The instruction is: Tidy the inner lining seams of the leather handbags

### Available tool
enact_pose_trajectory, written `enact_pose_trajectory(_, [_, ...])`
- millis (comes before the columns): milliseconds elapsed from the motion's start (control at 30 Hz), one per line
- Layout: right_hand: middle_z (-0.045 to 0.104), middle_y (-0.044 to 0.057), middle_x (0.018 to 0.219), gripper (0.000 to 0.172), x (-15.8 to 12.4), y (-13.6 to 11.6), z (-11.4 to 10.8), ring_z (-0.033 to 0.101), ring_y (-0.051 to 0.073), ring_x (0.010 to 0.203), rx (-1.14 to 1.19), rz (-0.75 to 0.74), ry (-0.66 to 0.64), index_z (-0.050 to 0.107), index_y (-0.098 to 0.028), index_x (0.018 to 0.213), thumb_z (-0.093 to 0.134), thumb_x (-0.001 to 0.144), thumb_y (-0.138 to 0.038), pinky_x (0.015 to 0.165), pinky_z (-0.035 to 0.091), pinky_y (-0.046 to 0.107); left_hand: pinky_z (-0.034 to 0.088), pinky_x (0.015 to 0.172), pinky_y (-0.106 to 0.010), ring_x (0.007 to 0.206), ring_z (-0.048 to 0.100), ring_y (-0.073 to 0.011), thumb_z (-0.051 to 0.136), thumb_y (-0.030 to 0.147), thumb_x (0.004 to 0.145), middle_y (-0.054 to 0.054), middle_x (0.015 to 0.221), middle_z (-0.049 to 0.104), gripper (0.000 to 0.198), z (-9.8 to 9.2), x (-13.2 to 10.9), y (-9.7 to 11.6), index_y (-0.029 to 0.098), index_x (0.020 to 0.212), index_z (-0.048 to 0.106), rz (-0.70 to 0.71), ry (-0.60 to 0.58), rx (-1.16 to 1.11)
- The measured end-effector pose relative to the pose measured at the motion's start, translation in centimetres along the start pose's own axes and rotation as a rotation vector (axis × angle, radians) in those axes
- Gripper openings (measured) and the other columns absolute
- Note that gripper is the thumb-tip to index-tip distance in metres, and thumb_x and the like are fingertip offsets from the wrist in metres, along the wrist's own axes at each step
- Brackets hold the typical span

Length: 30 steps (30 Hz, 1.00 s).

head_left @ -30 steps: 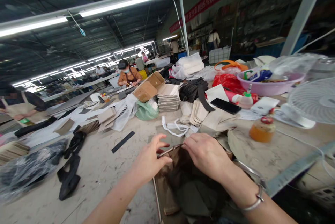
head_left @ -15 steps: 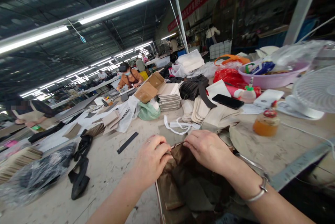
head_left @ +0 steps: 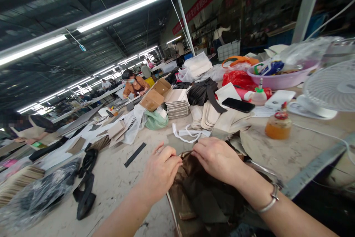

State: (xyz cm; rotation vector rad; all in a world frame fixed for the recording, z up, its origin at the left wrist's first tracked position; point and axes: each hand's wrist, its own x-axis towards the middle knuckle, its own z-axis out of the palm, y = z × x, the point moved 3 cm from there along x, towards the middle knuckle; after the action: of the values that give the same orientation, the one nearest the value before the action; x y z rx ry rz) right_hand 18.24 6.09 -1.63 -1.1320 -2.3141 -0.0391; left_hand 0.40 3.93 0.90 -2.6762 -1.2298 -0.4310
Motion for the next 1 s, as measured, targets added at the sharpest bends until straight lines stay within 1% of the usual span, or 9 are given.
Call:
enact_pose_trajectory(67, [0.061, 0.003, 0.074, 0.022, 0.0, 0.0, 0.0, 0.055, 0.017, 0.070, 0.007, 0.004, 0.004, 0.059, -0.018, 0.075, 0.048, 0.092, -0.025, 0.068, 0.038, 0.029, 0.035, 0.105, -0.043, 0.079, 0.056, -0.0135, 0.052, 0.016, 0.087, -0.001, 0.084, 0.055, 0.014, 0.0, 0.1, 0.0, 0.020, 0.083, 0.064, -0.036, 0.005, -0.036])
enact_pose_trajectory(167, [0.061, 0.003, 0.074, 0.022, -0.1, 0.0, 0.0, 0.056, 0.017, 0.071, 0.018, 0.011, 0.009, 0.060, -0.018, 0.075, 0.048, 0.092, -0.025, 0.070, 0.039, 0.029, 0.044, 0.092, -0.036, 0.089, 0.056, -0.0165, 0.050, 0.015, 0.086, -0.004, 0.097, 0.056, 0.012, 0.2, 0.1, -0.1, 0.019, 0.082, 0.061, -0.110, -0.007, -0.127])
enact_pose_trajectory(267, [0.061, 0.003, 0.074, 0.022, -0.1, 0.0, 0.1, 0.056, 0.017, 0.072, 0.018, 0.022, 0.005, 0.060, -0.018, 0.075, 0.048, 0.092, -0.026, 0.071, 0.039, 0.029, 0.047, 0.084, -0.030, 0.092, 0.057, -0.0164, 0.047, 0.012, 0.086, -0.006, 0.103, 0.058, 0.012, 0.5, 0.0, -0.2, 0.019, 0.084, 0.056, -0.135, -0.045, -0.229])
enact_pose_trajectory(367, [0.061, 0.003, 0.073, 0.023, -0.2, 0.1, 0.2, 0.056, 0.017, 0.072, 0.020, 0.032, -0.003, 0.060, -0.019, 0.075, 0.047, 0.092, -0.026, 0.071, 0.039, 0.028, 0.046, 0.081, -0.029, 0.090, 0.058, -0.0154, 0.045, 0.011, 0.087, -0.005, 0.096, 0.060, 0.012, 0.8, -0.1, -0.4, 0.019, 0.083, 0.053, -0.153, -0.054, -0.288])
enact_pose_trajectory(467, [0.061, 0.003, 0.073, 0.023, -0.1, 0.1, 0.1, 0.056, 0.016, 0.072, 0.023, 0.041, 0.001, 0.060, -0.019, 0.074, 0.048, 0.092, -0.026, 0.070, 0.039, 0.028, 0.047, 0.076, -0.028, 0.083, 0.059, -0.0151, 0.046, 0.013, 0.085, -0.004, 0.088, 0.061, 0.011, 1.0, 0.1, -0.5, 0.020, 0.079, 0.052, -0.203, -0.012, -0.290])
enact_pose_trajectory(600, [0.061, 0.003, 0.072, 0.023, -0.1, 0.1, 0.1, 0.055, 0.016, 0.070, 0.017, 0.052, 0.019, 0.061, -0.019, 0.073, 0.049, 0.091, -0.027, 0.069, 0.038, 0.028, 0.047, 0.071, -0.027, 0.077, 0.060, -0.0150, 0.051, 0.012, 0.080, -0.002, 0.080, 0.062, 0.009, 1.3, 0.3, -0.6, 0.019, 0.076, 0.054, -0.273, 0.052, -0.263])
enact_pose_trajectory(767, [0.061, 0.003, 0.071, 0.024, -0.1, 0.1, 0.4, 0.055, 0.016, 0.071, 0.020, 0.069, 0.019, 0.062, -0.019, 0.072, 0.049, 0.090, -0.027, 0.069, 0.038, 0.028, 0.046, 0.068, -0.026, 0.072, 0.060, -0.0144, 0.054, 0.012, 0.076, -0.001, 0.076, 0.063, 0.008, 1.5, 0.4, -0.6, 0.019, 0.075, 0.057, -0.338, 0.072, -0.240])
enact_pose_trajectory(867, [0.062, 0.003, 0.073, 0.024, -0.2, 0.2, 0.0, 0.055, 0.017, 0.072, 0.050, 0.053, 0.021, 0.066, -0.020, 0.078, 0.047, 0.092, -0.028, 0.070, 0.038, 0.028, 0.047, 0.068, -0.026, 0.072, 0.060, -0.0144, 0.054, 0.012, 0.076, -0.001, 0.075, 0.063, 0.008, 1.6, 0.4, -0.6, 0.019, 0.074, 0.058, -0.364, 0.073, -0.235])
enact_pose_trajectory(1000, [0.065, 0.004, 0.079, 0.025, -0.1, 0.0, -0.9, 0.058, 0.017, 0.078, 0.125, -0.033, 0.001, 0.067, -0.021, 0.098, 0.046, 0.093, -0.032, 0.075, 0.039, 0.029, 0.047, 0.067, -0.025, 0.072, 0.061, -0.0138, 0.054, 0.010, 0.074, 0.000, 0.074, 0.063, 0.010, 1.5, 0.5, -0.5, 0.019, 0.072, 0.058, -0.369, 0.086, -0.239])
